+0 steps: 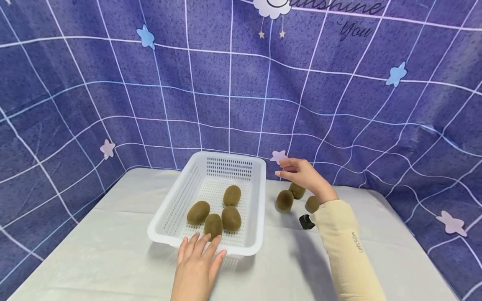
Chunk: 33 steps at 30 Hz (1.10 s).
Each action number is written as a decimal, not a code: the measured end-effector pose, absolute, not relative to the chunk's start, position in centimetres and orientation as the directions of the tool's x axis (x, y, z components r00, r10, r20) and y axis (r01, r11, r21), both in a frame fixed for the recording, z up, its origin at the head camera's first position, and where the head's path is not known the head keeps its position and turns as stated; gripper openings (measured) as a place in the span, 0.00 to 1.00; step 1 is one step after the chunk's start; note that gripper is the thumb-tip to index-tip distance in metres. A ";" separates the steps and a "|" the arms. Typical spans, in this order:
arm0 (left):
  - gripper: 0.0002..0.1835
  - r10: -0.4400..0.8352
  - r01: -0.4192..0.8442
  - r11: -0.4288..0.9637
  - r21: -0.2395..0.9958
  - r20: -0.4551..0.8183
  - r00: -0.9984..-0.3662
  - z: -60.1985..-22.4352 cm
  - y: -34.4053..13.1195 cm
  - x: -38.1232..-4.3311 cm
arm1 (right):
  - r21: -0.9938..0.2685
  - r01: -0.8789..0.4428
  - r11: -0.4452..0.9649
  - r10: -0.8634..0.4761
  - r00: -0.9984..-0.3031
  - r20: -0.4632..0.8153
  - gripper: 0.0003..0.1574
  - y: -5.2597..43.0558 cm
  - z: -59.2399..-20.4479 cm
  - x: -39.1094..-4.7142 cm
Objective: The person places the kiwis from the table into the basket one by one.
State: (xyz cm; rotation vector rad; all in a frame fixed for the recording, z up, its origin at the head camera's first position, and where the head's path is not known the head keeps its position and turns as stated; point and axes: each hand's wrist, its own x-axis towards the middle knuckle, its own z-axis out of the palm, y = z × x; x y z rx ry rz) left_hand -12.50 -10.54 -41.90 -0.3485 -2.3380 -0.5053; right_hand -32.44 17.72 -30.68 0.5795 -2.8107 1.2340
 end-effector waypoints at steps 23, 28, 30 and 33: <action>0.19 0.104 0.368 0.895 0.251 0.686 -0.720 -42.0 -10.6 -12.4 | -0.763 -0.184 0.620 -0.276 -0.961 0.007 0.42 20.0 -39.1 -33.8; 0.19 0.107 0.379 0.891 0.250 0.696 -0.710 -42.0 -10.6 -12.5 | -0.744 -0.187 0.641 -0.272 -0.962 0.007 0.46 19.5 -39.5 -33.9; 0.19 0.106 0.381 0.890 0.251 0.698 -0.708 -42.0 -10.6 -12.5 | -0.709 -0.193 0.678 -0.269 -0.963 0.005 0.47 19.3 -39.7 -34.0; 0.20 0.109 0.382 0.890 0.249 0.697 -0.708 -42.0 -10.6 -12.5 | -0.647 -0.197 0.737 -0.261 -0.965 -0.003 0.49 19.1 -40.1 -34.1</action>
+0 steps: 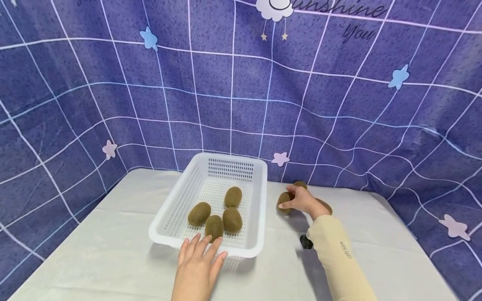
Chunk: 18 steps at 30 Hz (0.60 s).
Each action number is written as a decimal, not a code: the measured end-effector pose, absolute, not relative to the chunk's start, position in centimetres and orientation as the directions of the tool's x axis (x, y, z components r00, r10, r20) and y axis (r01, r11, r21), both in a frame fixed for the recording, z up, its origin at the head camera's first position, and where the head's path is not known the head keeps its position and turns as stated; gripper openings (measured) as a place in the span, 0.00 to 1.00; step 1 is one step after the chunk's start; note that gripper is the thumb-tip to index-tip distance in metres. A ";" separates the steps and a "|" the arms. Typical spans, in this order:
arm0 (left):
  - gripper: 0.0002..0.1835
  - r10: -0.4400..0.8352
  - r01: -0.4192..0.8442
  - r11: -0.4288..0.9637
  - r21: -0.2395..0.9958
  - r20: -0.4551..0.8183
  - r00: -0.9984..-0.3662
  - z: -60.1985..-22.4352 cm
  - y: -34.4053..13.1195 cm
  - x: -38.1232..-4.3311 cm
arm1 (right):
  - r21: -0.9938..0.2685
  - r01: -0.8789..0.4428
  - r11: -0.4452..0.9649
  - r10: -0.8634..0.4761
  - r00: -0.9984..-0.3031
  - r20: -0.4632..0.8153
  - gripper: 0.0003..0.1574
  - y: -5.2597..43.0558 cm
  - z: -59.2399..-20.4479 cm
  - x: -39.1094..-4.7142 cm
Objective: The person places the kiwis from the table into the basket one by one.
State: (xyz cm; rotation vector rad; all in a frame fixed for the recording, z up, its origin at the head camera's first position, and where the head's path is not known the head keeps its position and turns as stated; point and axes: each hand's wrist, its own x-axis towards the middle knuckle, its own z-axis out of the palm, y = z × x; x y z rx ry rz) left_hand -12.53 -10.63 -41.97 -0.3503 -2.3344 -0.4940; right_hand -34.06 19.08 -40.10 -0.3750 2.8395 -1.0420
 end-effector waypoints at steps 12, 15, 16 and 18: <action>0.20 0.107 0.373 0.894 0.248 0.691 -0.715 -42.0 -10.6 -12.5 | -0.373 -0.340 0.863 -0.337 -0.938 0.075 0.48 18.4 -40.4 -34.1; 0.20 0.109 0.374 0.894 0.247 0.691 -0.715 -42.0 -10.6 -12.4 | -0.363 -0.316 0.876 -0.318 -0.946 0.056 0.49 18.3 -40.4 -34.0; 0.20 0.109 0.375 0.894 0.246 0.691 -0.715 -42.0 -10.6 -12.4 | -0.360 -0.310 0.880 -0.313 -0.948 0.050 0.49 18.3 -40.3 -34.0; 0.20 0.110 0.377 0.893 0.245 0.693 -0.712 -42.0 -10.6 -12.4 | -0.353 -0.296 0.887 -0.301 -0.953 0.042 0.50 18.3 -40.2 -33.8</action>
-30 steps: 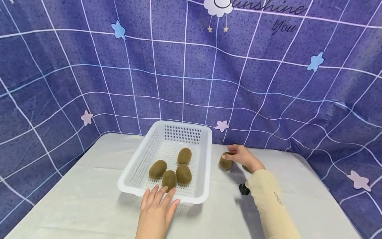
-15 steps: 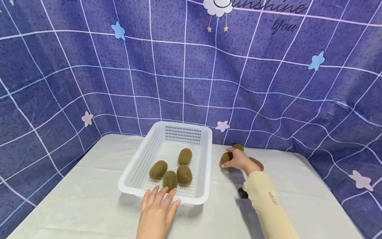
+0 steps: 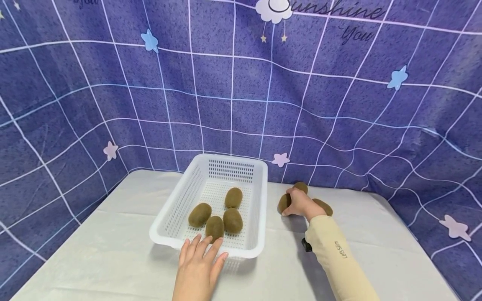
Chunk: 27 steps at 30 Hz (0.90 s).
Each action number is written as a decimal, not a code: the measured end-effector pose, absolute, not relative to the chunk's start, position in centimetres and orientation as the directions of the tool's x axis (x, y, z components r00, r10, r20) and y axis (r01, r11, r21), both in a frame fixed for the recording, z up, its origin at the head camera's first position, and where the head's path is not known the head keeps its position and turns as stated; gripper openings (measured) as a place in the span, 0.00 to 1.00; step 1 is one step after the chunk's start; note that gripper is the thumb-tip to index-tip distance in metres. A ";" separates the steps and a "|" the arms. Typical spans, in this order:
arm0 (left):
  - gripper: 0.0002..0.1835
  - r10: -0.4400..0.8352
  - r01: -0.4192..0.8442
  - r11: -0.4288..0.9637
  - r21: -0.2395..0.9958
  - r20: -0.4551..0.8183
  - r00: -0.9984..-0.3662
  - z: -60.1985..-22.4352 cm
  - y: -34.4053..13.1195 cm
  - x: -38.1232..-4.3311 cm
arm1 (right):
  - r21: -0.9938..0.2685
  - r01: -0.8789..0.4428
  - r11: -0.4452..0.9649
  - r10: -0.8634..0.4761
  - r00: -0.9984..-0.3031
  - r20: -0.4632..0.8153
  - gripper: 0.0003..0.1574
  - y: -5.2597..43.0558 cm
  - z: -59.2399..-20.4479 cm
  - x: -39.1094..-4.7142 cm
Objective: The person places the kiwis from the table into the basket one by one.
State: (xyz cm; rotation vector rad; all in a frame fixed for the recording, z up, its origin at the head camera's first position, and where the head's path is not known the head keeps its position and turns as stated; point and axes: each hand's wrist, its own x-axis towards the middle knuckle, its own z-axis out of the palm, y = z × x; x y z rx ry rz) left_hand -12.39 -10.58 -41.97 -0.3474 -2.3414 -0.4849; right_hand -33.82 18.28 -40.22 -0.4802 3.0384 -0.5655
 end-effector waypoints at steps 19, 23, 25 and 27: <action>0.19 0.105 0.372 0.896 0.243 0.697 -0.709 -41.8 -10.5 -12.4 | -0.349 -0.321 0.880 -0.320 -0.945 0.064 0.50 18.5 -39.6 -33.9; 0.18 0.108 0.368 0.896 0.246 0.685 -0.720 -41.8 -10.5 -12.3 | -0.341 -0.323 0.883 -0.321 -0.945 0.064 0.50 18.5 -39.1 -33.6; 0.19 0.110 0.369 0.896 0.249 0.680 -0.725 -41.8 -10.6 -12.3 | -0.328 -0.333 0.884 -0.328 -0.942 0.072 0.50 18.5 -39.0 -33.5; 0.19 0.111 0.369 0.896 0.249 0.677 -0.728 -41.8 -10.6 -12.2 | -0.334 -0.331 0.882 -0.325 -0.943 0.078 0.50 18.6 -38.9 -33.5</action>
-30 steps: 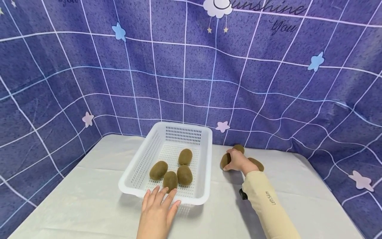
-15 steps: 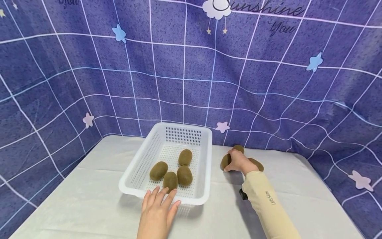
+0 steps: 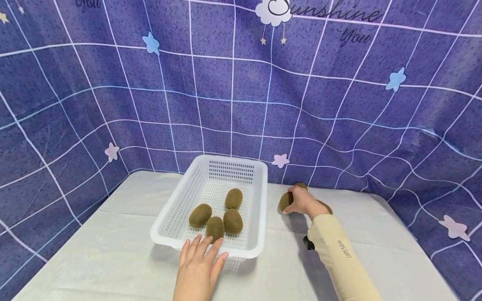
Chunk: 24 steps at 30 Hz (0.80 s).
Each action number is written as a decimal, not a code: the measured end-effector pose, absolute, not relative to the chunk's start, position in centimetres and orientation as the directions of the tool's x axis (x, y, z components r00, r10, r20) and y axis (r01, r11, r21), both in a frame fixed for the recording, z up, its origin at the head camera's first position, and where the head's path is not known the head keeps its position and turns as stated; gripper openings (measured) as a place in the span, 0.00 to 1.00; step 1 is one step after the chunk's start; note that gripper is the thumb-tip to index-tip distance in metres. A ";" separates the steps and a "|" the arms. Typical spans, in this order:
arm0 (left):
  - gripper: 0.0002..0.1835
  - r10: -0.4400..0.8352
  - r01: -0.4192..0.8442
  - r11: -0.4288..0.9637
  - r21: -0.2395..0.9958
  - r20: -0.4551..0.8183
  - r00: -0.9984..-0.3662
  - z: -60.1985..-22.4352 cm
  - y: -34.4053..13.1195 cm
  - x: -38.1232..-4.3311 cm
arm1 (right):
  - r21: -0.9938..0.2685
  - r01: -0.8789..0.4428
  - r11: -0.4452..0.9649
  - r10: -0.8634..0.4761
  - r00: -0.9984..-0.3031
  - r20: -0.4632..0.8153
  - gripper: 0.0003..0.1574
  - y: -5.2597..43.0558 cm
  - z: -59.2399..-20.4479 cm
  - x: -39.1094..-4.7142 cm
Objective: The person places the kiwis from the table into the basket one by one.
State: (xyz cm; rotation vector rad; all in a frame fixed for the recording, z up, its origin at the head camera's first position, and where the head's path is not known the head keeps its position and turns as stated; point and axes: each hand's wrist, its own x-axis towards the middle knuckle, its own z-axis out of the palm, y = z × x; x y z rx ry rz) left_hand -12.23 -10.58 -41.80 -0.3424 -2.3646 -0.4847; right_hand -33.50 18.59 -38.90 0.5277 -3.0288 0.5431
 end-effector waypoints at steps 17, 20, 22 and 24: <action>0.20 0.116 0.374 0.898 0.231 0.696 -0.709 -42.0 -10.6 -12.3 | -0.497 -0.338 0.800 -0.295 -0.941 0.165 0.50 18.4 -37.4 -33.3; 0.20 0.115 0.371 0.898 0.235 0.690 -0.714 -41.9 -10.6 -12.4 | -0.523 -0.341 0.781 -0.290 -0.940 0.180 0.51 18.4 -37.0 -33.2; 0.20 0.115 0.371 0.898 0.237 0.687 -0.718 -41.9 -10.6 -12.4 | -0.535 -0.350 0.769 -0.291 -0.937 0.194 0.51 18.4 -36.8 -33.2; 0.20 0.114 0.371 0.897 0.240 0.686 -0.719 -41.9 -10.6 -12.4 | -0.534 -0.365 0.762 -0.293 -0.931 0.218 0.51 18.5 -36.7 -33.2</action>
